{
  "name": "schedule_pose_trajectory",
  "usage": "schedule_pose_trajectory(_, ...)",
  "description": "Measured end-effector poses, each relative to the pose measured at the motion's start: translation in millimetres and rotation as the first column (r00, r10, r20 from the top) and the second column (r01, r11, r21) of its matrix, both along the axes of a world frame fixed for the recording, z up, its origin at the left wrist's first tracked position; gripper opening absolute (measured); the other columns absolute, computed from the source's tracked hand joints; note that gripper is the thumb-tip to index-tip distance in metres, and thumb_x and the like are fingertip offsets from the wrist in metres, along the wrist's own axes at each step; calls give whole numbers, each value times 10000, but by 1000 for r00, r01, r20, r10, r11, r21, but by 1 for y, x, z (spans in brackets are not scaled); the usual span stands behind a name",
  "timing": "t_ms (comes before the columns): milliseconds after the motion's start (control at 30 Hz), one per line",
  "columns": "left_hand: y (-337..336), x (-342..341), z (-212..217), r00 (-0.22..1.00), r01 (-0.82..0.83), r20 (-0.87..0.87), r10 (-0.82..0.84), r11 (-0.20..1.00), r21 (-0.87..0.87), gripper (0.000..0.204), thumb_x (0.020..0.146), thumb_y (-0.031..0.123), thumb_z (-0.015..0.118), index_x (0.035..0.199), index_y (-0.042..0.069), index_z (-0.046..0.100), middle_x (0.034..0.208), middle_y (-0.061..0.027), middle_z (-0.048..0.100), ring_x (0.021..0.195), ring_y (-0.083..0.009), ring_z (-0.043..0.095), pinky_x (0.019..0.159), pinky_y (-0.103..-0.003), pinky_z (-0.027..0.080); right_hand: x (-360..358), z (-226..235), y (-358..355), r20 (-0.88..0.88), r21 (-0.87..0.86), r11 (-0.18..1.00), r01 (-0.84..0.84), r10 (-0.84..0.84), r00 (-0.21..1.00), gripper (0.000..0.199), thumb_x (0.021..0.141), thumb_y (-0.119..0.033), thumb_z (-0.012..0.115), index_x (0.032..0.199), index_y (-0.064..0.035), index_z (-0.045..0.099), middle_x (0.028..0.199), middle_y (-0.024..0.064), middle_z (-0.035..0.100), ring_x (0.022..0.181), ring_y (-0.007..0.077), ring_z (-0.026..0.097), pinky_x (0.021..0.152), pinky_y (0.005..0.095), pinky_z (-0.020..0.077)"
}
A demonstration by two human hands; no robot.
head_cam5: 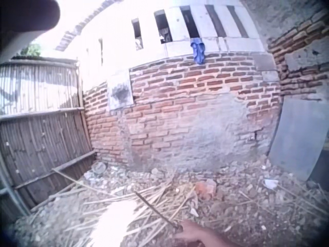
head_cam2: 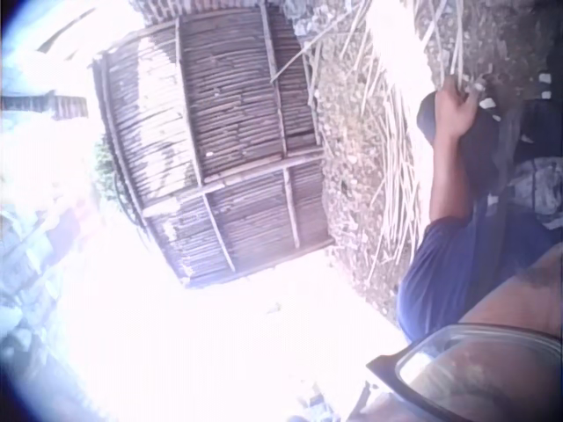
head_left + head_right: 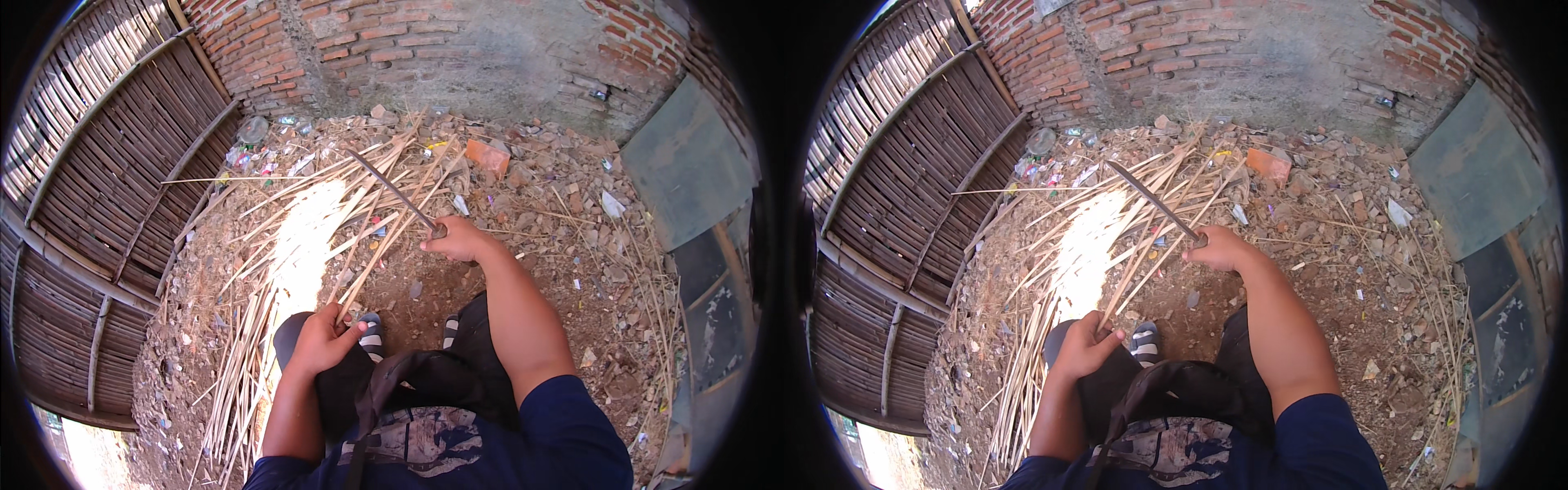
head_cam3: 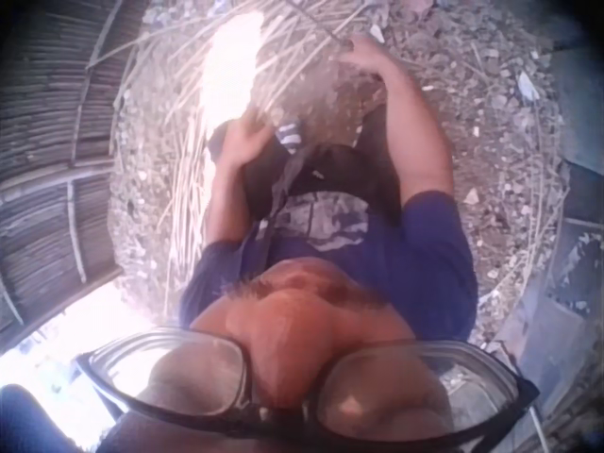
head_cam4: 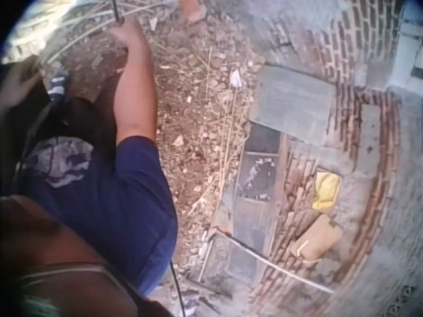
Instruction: The person processes bamboo pieces by hand and using a tool. The person picks up thin bamboo strips, scrapes them with a blade, and places them onto a large pile of similar material on the ground.
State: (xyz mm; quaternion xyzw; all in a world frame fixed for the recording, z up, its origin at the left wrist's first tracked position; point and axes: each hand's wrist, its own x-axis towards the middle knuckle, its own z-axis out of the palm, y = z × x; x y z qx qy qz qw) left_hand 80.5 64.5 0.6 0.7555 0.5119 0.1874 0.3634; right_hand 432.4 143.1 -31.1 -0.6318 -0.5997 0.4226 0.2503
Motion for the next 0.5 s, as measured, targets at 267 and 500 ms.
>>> schedule_pose_trajectory(267, 0, -2, -5, 999, -42, -12, 42, 999, -30, 359, 906, 291, 783, 937, -14, 597, 674, 26, 487, 646, -67, 430, 573, -269, 384, -56, 12, -23, 335, 36, 905, -424, 389, 858, 471, 791, -392, 794, 1174, -125, 729, 1060, 171, 727, 1012, 354, 690, 886, 439, 531)
schedule_pose_trajectory(500, 1, 0, 1, 1000, -13, -4, 13, 999, -42, 367, 895, 300, 791, 941, -8, 598, 664, 25, 471, 638, -75, 419, 572, -270, 374, -23, -11, -6, 243, 113, 967, -229, 197, 950, 423, 784, -414, 815, 1064, -105, 739, 954, 160, 720, 933, 318, 691, 830, 420, 515)
